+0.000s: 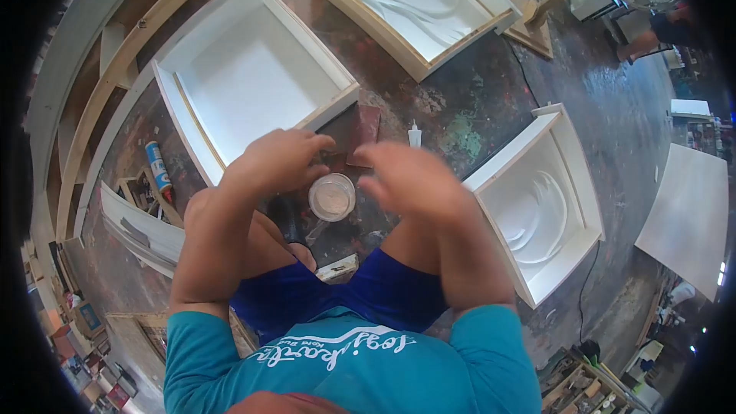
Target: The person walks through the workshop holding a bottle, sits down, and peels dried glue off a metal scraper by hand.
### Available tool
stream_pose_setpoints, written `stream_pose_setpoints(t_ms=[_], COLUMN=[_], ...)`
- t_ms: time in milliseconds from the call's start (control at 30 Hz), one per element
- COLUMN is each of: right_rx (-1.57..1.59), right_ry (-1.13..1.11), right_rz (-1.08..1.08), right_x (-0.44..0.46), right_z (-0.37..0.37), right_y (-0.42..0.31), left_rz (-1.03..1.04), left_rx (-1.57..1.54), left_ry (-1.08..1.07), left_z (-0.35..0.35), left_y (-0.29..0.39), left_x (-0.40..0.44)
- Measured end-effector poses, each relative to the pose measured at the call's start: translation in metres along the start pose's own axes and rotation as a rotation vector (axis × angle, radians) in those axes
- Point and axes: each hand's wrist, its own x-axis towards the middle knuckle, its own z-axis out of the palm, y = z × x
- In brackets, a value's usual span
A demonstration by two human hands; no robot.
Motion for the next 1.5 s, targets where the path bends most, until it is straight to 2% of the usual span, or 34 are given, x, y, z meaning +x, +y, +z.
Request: stream_pose_setpoints(t_ms=[133,167,233,333,367,400,433,533,667,767,867,900,1000,1100,1300,1500], right_rx=[-0.217,-0.311,-0.413,-0.566,-0.55,-0.529,-0.573,-0.676,-0.628,-0.57,-0.26,-0.161,-0.572,-0.644,-0.649,-0.672], right_ry=[0.023,-0.035,0.194,0.229,0.131,0.021,0.118,-0.004,-0.02,-0.215,-0.35,-0.335,-0.101,0.109,-0.003,-0.111], right_rz=[0.247,0.435,0.537,0.564,0.613,0.667,0.666,0.674,0.526,0.363,0.236,0.135,0.243,0.274,0.286,0.311], right_x=[0.089,0.117,0.152,0.172,0.181,0.181,0.178,0.192,0.182,0.19,0.192,0.189,0.159,0.131,0.125,0.097], right_z=[-0.045,-0.058,-0.043,0.008,0.011,0.021,0.033,0.031,0.018,0.028,0.038,0.038,0.017,0.021,0.021,0.02], right_y=[0.098,0.114,0.18,0.262,0.27,0.273,0.267,0.251,0.208,0.207,0.228,0.251,0.28,0.305,0.294,0.289], left_rz=[-0.009,0.0,0.001,-0.014,-0.02,-0.024,-0.006,0.023,0.02,0.023,0.002,-0.005,-0.014,-0.011,-0.035,0.044], left_rx=[0.069,0.054,0.031,0.017,0.026,0.027,0.018,-0.013,-0.014,0.005,0.011,0.013,0.0,0.059,0.038,0.033], left_ry=[0.171,0.179,0.185,0.162,0.152,0.133,0.156,0.181,0.12,0.115,0.099,0.097,0.111,0.126,0.062,0.058], left_z=[-0.001,0.0,-0.004,-0.008,-0.013,-0.014,-0.011,-0.006,-0.002,0.001,0.001,-0.001,-0.001,0.006,0.005,0.012], left_y=[-0.007,-0.006,-0.003,0.009,0.013,0.017,0.018,0.014,0.018,0.018,0.019,0.02,0.022,0.019,0.028,0.038], left_x=[0.004,0.003,0.001,-0.009,-0.011,-0.013,-0.016,-0.019,-0.028,-0.023,-0.022,-0.023,-0.026,-0.025,-0.01,-0.002])
